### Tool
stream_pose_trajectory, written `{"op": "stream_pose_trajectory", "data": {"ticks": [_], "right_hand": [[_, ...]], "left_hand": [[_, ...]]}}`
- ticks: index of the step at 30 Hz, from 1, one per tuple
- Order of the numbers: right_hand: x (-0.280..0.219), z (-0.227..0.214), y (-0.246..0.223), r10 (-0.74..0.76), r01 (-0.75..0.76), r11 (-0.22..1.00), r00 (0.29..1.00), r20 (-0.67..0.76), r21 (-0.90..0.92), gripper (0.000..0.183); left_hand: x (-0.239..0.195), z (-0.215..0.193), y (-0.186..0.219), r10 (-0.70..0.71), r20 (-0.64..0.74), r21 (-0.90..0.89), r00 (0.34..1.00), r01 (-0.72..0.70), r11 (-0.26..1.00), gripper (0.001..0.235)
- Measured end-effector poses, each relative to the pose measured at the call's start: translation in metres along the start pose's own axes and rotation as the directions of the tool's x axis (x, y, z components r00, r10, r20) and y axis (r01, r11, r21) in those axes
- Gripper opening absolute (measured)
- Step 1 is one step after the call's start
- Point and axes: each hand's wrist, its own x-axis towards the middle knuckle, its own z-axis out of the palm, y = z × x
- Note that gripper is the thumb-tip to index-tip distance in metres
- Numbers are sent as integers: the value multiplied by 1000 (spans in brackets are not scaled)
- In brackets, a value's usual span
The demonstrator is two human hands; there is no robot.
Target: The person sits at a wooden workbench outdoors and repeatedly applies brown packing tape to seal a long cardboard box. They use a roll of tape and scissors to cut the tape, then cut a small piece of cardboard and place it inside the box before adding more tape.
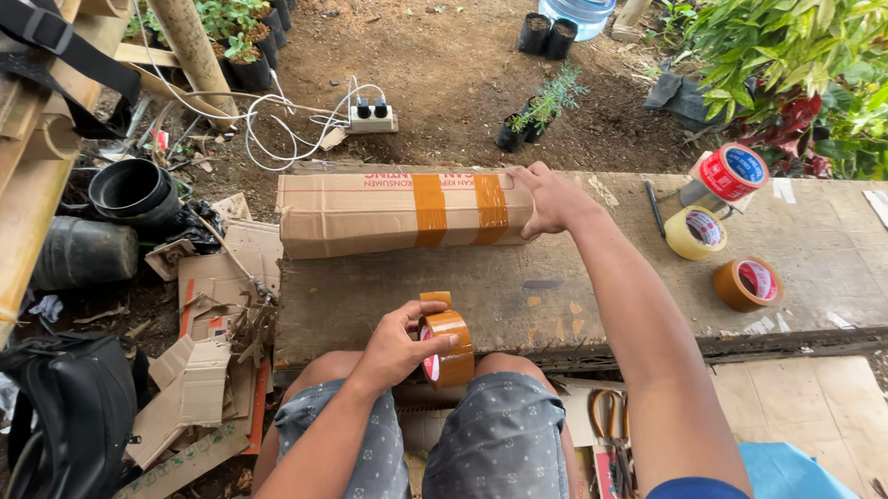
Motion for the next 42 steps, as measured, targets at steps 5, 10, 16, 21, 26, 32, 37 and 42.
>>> {"op": "stream_pose_trajectory", "data": {"ticks": [5,10,16,21,26,32,37,42], "right_hand": [[-18,13,26,-28,31,994,999,30,-102,121],[-44,20,60,-32,32,999,999,41,3,121],[-56,29,77,-95,94,995,995,-34,-32,123],[-64,19,43,-95,63,980,981,-167,-186,134],[-159,61,-49,-110,298,680,945,-309,670,81],[-210,112,-162,-52,435,656,842,-537,617,59],[-219,110,-190,127,355,577,851,-510,736,41],[-199,113,-198,261,260,-42,935,-241,965,33]], "left_hand": [[-6,1,4,-34,10,38,999,33,999,64],[-11,3,6,-24,17,51,1000,23,998,64],[-13,11,13,41,72,35,997,-44,998,67],[-25,15,24,136,82,-144,987,-123,982,95],[-29,15,35,218,-58,-298,974,-225,928,100],[-18,11,46,56,-243,-387,968,-150,910,70],[8,-11,77,191,-313,166,930,-145,975,67],[76,-30,100,126,-410,371,903,38,928,64]]}}
